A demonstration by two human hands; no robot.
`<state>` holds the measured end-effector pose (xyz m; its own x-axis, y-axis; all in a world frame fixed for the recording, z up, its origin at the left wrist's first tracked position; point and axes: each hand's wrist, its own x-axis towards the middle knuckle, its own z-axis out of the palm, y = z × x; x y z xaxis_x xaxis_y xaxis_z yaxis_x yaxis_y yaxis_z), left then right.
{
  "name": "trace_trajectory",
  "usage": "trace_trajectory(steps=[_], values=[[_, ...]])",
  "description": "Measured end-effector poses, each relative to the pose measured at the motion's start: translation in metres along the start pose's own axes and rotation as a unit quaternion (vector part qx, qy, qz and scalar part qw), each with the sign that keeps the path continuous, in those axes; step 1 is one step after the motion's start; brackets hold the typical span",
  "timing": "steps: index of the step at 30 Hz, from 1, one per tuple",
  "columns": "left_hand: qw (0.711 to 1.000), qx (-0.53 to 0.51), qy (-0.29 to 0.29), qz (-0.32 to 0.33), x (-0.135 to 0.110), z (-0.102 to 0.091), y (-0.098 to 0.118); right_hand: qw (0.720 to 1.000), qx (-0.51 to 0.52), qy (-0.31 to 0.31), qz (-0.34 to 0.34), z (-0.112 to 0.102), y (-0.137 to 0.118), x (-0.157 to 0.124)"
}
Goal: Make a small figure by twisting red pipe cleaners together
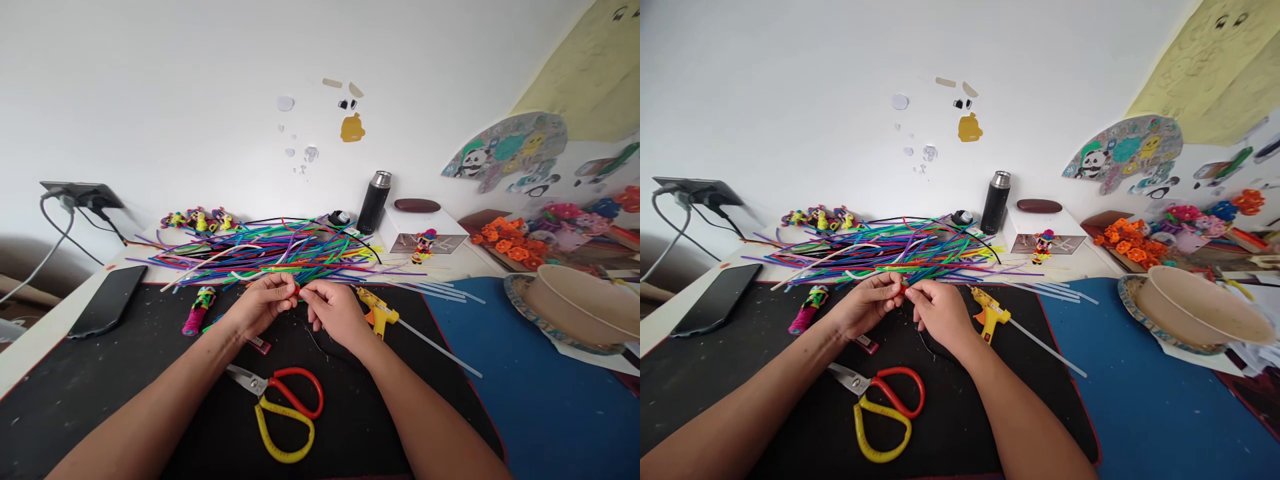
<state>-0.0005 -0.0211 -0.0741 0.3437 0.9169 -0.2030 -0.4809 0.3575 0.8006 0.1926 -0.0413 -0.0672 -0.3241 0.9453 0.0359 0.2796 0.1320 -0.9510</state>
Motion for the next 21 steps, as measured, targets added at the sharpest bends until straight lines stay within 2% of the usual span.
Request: trace_trajectory(steps=[10,21], values=[[1.000,0.001,0.018,0.003,0.0004,-0.0007,-0.0001,1.000,0.003,0.005,0.000,0.0000,0.0068,0.0031],[1.000,0.024,0.005,-0.003,0.0007,-0.0035,0.0000,0.999,0.029,-0.005,0.013,0.0004,0.0091,0.0033]])
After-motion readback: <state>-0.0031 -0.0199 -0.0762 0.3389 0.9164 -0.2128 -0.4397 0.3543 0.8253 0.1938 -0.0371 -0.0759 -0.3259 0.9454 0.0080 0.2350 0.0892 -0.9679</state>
